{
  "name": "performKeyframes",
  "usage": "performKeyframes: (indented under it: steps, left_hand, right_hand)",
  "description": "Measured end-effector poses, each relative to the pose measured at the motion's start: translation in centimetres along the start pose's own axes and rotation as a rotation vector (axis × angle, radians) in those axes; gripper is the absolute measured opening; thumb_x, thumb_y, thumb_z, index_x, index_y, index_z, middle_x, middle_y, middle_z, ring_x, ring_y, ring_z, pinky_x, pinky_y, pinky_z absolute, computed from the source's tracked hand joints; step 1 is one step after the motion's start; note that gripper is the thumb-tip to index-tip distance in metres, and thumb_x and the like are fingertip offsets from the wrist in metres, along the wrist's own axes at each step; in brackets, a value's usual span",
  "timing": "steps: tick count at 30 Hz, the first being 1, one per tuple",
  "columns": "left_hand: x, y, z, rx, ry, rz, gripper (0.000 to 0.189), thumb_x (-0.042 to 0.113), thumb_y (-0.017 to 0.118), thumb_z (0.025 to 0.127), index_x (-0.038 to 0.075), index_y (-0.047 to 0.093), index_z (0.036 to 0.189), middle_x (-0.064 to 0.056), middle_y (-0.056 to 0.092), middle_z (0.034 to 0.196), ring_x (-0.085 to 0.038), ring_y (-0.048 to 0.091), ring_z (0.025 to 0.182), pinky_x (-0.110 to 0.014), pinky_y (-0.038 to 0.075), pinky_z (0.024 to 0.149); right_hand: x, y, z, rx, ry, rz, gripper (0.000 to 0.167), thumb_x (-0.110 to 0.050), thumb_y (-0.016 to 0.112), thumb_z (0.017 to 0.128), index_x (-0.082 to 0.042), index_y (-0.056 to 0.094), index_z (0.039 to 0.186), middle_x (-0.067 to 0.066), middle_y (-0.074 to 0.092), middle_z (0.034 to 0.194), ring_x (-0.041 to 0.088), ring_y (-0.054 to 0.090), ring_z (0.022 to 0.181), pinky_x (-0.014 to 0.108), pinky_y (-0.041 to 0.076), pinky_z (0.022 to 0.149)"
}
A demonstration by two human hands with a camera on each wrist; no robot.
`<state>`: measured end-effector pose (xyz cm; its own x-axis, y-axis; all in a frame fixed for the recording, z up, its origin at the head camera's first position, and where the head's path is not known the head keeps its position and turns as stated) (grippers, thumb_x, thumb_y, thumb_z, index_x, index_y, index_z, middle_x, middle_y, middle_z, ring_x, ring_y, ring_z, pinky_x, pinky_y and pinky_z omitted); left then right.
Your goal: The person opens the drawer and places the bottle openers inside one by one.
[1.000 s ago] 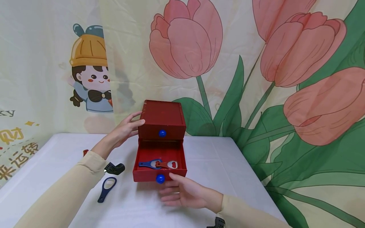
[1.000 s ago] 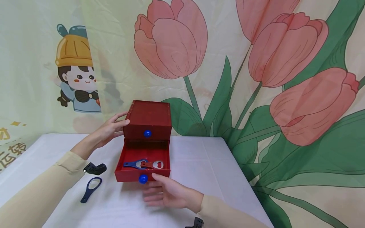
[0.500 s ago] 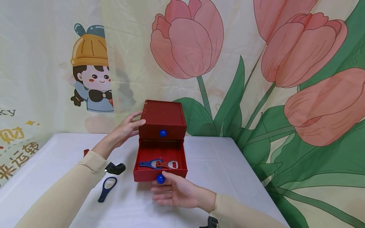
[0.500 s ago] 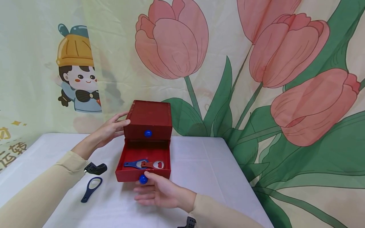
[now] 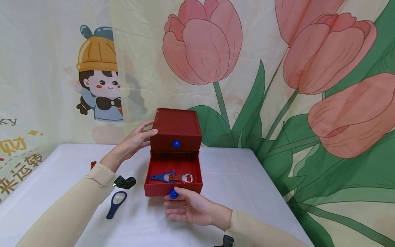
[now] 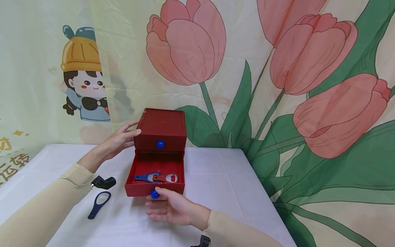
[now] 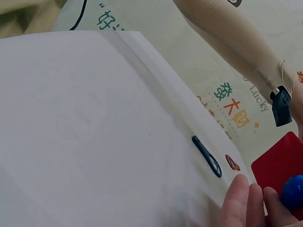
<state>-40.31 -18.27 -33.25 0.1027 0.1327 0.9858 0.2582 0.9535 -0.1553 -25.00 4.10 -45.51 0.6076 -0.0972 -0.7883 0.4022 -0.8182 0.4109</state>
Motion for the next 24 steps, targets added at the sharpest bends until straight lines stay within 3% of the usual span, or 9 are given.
performKeyframes:
  steps: [7, 12, 24]
  left_hand:
    - [0.04, 0.03, -0.01, 0.0, 0.0, 0.003, 0.09, 0.043, 0.064, 0.105, 0.025, 0.008, 0.173, -0.017, 0.027, 0.173, -0.043, 0.039, 0.153, -0.054, 0.037, 0.123]
    - [0.01, 0.02, 0.04, 0.003, -0.003, 0.001, 0.089, 0.043, 0.064, 0.105, 0.025, 0.008, 0.173, -0.017, 0.027, 0.173, -0.043, 0.039, 0.153, -0.054, 0.037, 0.123]
    - [-0.1, 0.0, 0.21, -0.005, -0.005, -0.019, 0.088, 0.043, 0.062, 0.106, 0.024, 0.008, 0.173, -0.018, 0.027, 0.173, -0.045, 0.037, 0.153, -0.055, 0.035, 0.124]
  right_hand:
    - [-0.11, -0.27, 0.08, 0.045, -0.029, -0.009, 0.053, -0.047, 0.067, 0.103, -0.004, 0.07, 0.134, 0.013, 0.073, 0.133, 0.025, 0.075, 0.11, 0.04, 0.058, 0.105]
    - [-0.25, -0.45, 0.16, 0.063, -0.037, -0.004, 0.052, -0.046, 0.068, 0.103, -0.004, 0.071, 0.134, 0.011, 0.076, 0.126, 0.025, 0.075, 0.11, 0.039, 0.058, 0.104]
    - [-0.86, -0.59, 0.59, 0.073, -0.068, -0.016, 0.053, -0.046, 0.068, 0.103, -0.003, 0.07, 0.134, 0.011, 0.075, 0.127, 0.027, 0.073, 0.116, 0.036, 0.059, 0.102]
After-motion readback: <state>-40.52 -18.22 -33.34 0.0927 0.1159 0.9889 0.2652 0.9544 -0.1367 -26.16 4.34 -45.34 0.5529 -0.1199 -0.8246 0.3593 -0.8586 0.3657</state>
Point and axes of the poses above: each hand's wrist, its own z-axis towards the middle knuckle, its own y-axis out of the palm, x = y × z, the point moved 7 cm from there along z, towards the middle knuckle
